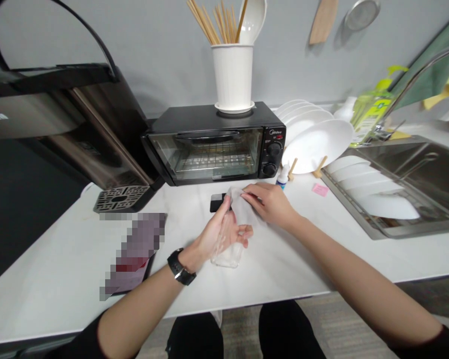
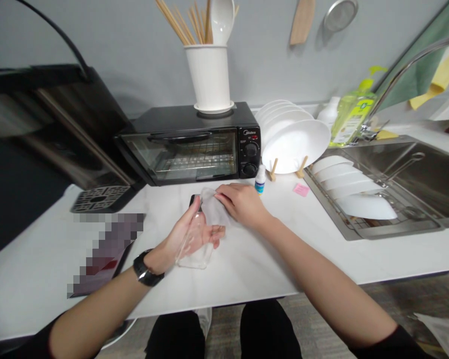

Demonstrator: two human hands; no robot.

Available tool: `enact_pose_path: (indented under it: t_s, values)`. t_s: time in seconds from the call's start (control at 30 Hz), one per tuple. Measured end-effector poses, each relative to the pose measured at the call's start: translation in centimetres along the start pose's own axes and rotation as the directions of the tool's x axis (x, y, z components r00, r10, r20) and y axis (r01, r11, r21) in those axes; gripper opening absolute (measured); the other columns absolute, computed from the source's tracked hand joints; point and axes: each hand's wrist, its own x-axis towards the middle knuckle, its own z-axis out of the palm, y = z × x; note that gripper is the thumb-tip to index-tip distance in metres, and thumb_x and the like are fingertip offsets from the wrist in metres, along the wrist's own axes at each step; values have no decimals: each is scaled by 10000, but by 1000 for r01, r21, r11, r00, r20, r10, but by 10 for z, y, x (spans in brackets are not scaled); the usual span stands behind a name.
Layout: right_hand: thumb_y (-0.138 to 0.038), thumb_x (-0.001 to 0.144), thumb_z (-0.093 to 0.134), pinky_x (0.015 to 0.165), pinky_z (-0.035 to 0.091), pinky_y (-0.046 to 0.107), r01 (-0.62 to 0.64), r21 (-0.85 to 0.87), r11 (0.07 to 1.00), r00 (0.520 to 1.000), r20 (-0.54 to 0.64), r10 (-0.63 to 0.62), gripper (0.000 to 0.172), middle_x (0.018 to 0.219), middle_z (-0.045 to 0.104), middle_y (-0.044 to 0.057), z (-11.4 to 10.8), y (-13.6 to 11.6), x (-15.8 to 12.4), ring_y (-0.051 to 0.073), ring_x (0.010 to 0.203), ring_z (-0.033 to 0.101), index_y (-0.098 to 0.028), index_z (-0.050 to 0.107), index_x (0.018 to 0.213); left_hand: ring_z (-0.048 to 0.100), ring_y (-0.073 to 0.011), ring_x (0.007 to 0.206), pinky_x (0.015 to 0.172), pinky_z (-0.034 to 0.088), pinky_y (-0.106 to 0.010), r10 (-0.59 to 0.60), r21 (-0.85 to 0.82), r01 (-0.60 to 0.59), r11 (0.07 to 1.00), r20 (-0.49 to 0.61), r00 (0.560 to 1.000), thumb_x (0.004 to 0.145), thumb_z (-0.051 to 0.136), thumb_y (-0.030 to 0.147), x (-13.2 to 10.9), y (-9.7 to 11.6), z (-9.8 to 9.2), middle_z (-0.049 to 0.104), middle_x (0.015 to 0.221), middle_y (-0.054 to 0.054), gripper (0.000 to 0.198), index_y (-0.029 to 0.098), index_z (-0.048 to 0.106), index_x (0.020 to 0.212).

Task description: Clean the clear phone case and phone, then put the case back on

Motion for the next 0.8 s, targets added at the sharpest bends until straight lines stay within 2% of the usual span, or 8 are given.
enact_pose_path:
  t_s: [0.1,0.2,0.27,0.43,0.5,0.57,0.63,0.8]
  values:
    - [-363,1098,488,760,511,305,-16,146,989,1000,21,13,288,1055,796,73,3,2,-1,200,885,720,-217,736,1119,614,-192,697,607,542,-291,0,-19,-1,1000,-61,998,937,531,770,-1,1,-1,582,741,-38,581,196,615,952]
    - [-454,1057,579,630,425,289,-113,35,993,994,4,113,366,728,721,24,4,2,-1,164,633,621,-203,712,825,621,-205,688,612,570,-327,-46,-18,46,999,5,999,1005,401,736,0,1,-2,626,759,-75,621,169,653,987]
    - [-475,1050,584,606,381,290,-129,-55,990,992,4,129,425,634,654,9,5,2,-2,150,569,557,-199,671,739,613,-204,665,614,582,-348,-53,-10,54,998,61,997,1020,373,721,3,1,-4,647,766,-90,649,150,681,1028]
    - [-335,1086,497,734,476,277,-65,189,980,996,67,53,269,1059,789,77,8,3,-1,182,859,705,-195,723,1126,656,-230,727,641,591,-344,-40,-12,40,999,19,999,975,481,741,6,-2,-10,653,749,-85,630,158,706,1058]
    - [-365,1070,541,662,446,265,-123,198,973,990,93,106,264,904,776,45,7,3,0,166,745,671,-196,731,1001,652,-228,726,633,591,-345,-61,-9,62,998,41,997,989,443,739,5,-2,-10,677,785,-104,655,148,711,1084]
    - [-431,1046,592,581,368,268,-181,99,979,980,99,171,362,644,653,-8,5,3,-1,139,569,546,-195,680,786,642,-221,716,611,587,-340,-78,-2,78,997,87,993,1008,385,736,4,-2,-9,708,858,-135,694,134,714,1118]
    - [-455,1050,580,568,331,274,-184,35,982,980,90,180,427,567,569,-28,4,2,-1,127,525,472,-195,637,716,636,-209,701,592,584,-330,-81,-11,82,997,109,991,1013,351,741,4,-1,-8,727,933,-155,713,136,714,1116]
    - [-388,1086,505,671,434,256,-124,265,956,988,122,95,288,921,760,29,6,0,0,152,748,644,-199,722,1068,619,-186,658,581,584,-321,-87,-49,92,995,100,991,1019,289,746,4,1,-9,729,977,-159,747,151,713,1172]
